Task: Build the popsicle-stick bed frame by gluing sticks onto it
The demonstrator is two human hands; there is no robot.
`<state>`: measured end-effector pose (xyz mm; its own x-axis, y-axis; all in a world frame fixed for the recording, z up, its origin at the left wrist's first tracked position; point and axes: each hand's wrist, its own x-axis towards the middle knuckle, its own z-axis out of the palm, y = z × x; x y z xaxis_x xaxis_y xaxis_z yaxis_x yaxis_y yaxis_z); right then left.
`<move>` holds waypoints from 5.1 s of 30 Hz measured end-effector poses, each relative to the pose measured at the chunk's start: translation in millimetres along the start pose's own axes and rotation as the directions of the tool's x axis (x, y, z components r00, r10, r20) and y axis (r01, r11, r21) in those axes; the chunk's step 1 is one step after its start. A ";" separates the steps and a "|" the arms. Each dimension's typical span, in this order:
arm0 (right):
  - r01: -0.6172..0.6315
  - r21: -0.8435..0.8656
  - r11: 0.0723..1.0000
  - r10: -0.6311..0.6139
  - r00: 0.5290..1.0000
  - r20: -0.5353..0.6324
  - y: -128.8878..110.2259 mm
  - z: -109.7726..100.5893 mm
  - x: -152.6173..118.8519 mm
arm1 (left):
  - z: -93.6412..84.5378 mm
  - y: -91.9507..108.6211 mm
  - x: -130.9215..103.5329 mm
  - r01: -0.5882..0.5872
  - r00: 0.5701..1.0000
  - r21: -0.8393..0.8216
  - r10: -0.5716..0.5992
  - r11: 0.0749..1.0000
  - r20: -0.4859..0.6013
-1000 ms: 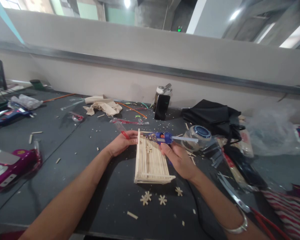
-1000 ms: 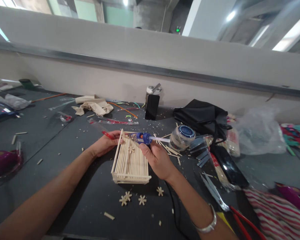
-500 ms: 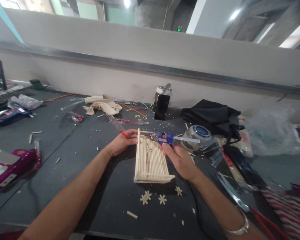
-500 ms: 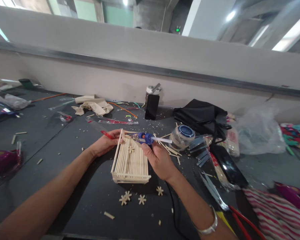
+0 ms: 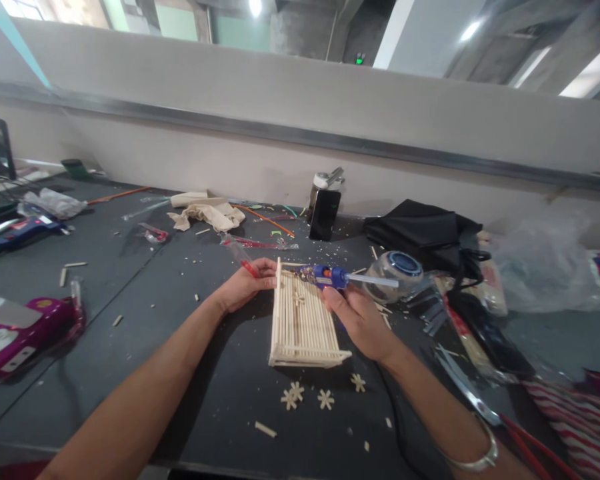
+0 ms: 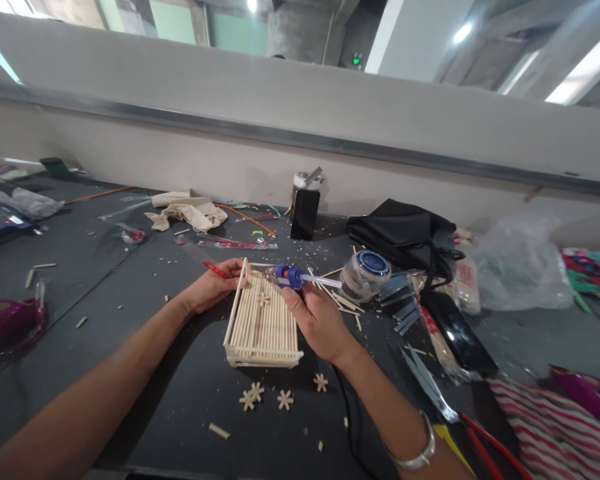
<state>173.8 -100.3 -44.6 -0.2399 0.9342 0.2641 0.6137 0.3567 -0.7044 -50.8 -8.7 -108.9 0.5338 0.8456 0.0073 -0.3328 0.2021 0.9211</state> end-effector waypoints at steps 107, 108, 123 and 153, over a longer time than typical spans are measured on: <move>-0.306 0.175 0.936 0.203 0.873 0.444 13.3 3.5 130.7 | 12.4 10.1 -7.3 -0.007 0.999 0.245 0.017 0.969 -0.037; -0.302 0.182 0.936 0.195 0.872 0.449 12.4 3.8 130.7 | 12.5 10.3 -7.4 -0.003 0.999 0.248 0.013 0.969 -0.039; -0.180 0.169 0.969 0.090 0.895 0.437 3.4 -0.4 129.2 | 11.9 8.8 -7.3 -0.002 0.998 0.218 0.017 0.976 -0.067; -0.170 0.194 0.966 0.068 0.892 0.446 6.1 -3.8 128.2 | 10.4 3.4 -4.5 -0.044 0.990 0.182 0.067 0.982 -0.122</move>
<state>149.7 21.7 -12.5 -0.5079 0.8549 -0.1061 0.4882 0.1841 -0.8531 -46.2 -16.9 -101.8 0.4114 0.9112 0.0217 -0.2091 0.0711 0.9753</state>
